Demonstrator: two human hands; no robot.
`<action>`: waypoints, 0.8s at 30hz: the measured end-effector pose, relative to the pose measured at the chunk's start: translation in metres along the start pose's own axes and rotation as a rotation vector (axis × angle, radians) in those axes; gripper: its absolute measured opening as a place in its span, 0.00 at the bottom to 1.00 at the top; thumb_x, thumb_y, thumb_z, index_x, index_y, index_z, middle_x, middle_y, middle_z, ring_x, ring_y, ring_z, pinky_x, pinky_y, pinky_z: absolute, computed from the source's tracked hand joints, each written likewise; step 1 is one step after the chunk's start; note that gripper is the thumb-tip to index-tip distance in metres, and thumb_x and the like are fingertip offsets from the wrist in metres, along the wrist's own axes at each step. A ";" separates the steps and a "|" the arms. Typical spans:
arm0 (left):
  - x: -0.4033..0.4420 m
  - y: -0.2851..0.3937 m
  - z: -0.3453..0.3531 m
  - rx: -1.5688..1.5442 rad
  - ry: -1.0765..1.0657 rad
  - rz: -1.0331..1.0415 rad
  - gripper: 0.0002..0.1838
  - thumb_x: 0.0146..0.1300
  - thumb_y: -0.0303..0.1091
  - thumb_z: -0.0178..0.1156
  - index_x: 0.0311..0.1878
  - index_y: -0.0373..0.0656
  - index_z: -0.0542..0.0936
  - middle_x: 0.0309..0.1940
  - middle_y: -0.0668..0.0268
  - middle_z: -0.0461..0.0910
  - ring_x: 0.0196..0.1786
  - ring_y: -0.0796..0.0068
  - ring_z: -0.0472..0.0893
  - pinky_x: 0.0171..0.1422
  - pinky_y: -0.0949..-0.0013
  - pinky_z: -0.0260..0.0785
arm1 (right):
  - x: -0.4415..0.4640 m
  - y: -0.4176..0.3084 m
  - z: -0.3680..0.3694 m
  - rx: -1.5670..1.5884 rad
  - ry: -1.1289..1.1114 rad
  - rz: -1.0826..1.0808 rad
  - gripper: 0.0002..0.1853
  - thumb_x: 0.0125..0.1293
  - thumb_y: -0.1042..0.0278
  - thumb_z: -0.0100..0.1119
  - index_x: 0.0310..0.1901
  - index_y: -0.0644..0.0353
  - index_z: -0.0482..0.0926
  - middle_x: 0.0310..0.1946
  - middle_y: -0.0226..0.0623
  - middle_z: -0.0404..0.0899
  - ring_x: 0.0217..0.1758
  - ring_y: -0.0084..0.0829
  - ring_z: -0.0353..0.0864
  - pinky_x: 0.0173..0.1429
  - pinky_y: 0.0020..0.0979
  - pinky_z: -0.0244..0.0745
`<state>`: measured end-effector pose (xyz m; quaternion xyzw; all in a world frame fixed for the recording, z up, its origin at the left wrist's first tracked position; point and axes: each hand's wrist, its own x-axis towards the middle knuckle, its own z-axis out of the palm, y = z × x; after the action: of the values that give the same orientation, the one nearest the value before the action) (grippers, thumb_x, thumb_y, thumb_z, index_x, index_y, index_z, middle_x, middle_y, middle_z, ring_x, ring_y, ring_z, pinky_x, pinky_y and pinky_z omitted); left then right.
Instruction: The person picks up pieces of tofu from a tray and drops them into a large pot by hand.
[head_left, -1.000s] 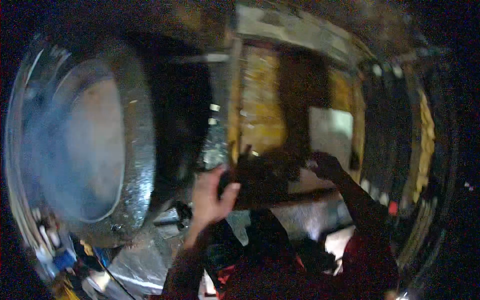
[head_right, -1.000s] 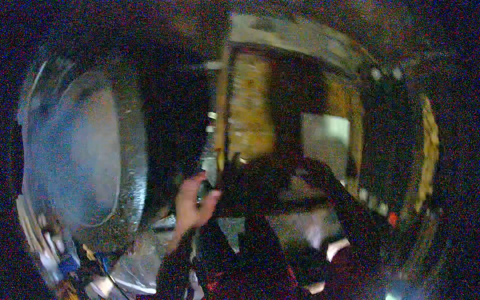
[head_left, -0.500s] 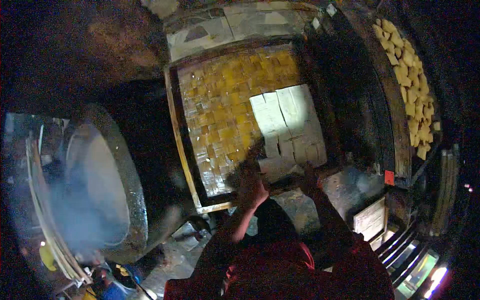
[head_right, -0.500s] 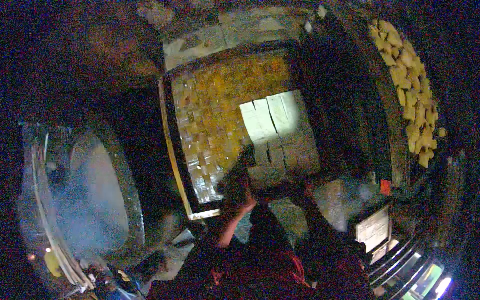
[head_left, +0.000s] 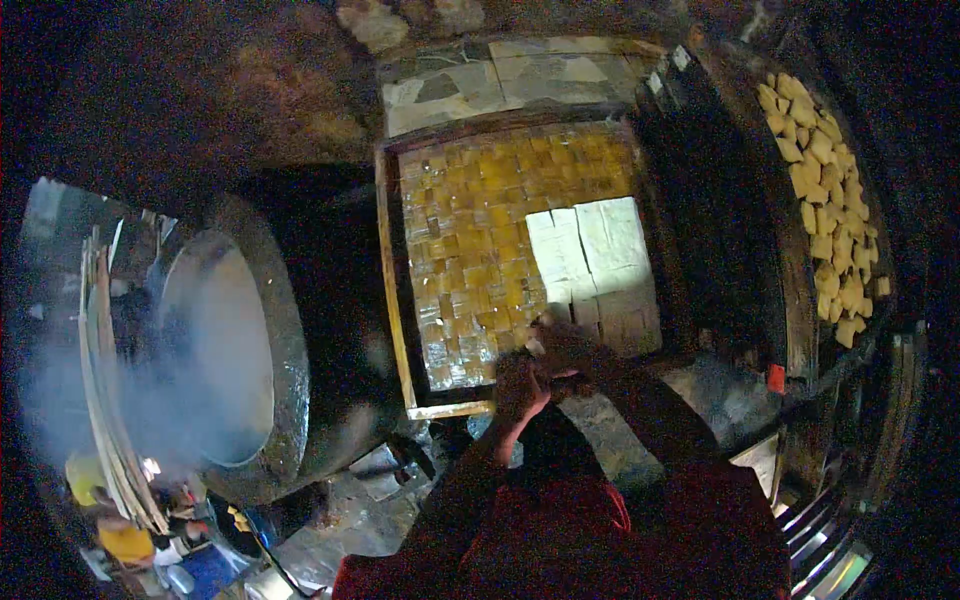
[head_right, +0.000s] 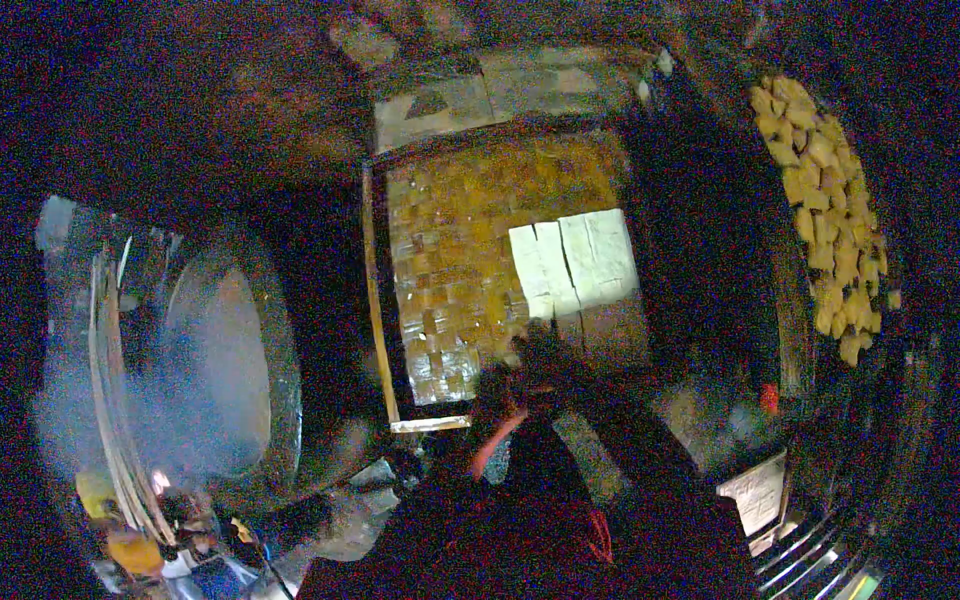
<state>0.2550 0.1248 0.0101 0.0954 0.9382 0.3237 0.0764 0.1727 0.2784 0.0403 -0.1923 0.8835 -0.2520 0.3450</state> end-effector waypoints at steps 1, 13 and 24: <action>0.000 0.003 -0.006 -0.015 -0.023 -0.038 0.23 0.53 0.42 0.64 0.47 0.36 0.74 0.43 0.44 0.78 0.48 0.39 0.77 0.55 0.45 0.69 | 0.006 0.000 0.003 -0.093 -0.056 0.016 0.33 0.57 0.55 0.65 0.63 0.61 0.70 0.62 0.56 0.69 0.66 0.58 0.69 0.63 0.47 0.72; 0.004 -0.070 0.063 -0.158 -0.351 -0.297 0.21 0.54 0.49 0.63 0.45 0.43 0.82 0.37 0.52 0.84 0.40 0.51 0.84 0.46 0.52 0.78 | -0.007 0.014 0.004 1.039 -0.111 0.087 0.31 0.65 0.49 0.62 0.63 0.62 0.72 0.58 0.47 0.76 0.62 0.34 0.73 0.55 0.33 0.78; 0.004 -0.057 0.051 -1.128 -0.142 -0.071 0.15 0.63 0.33 0.62 0.51 0.41 0.74 0.45 0.61 0.80 0.47 0.65 0.81 0.55 0.62 0.75 | 0.048 0.054 0.011 -0.198 -0.174 -0.557 0.17 0.57 0.59 0.65 0.44 0.59 0.80 0.47 0.43 0.81 0.50 0.35 0.80 0.50 0.38 0.77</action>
<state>0.2546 0.1119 -0.0649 0.0296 0.6152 0.7648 0.1892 0.1391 0.2933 -0.0221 -0.4805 0.7843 -0.2320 0.3164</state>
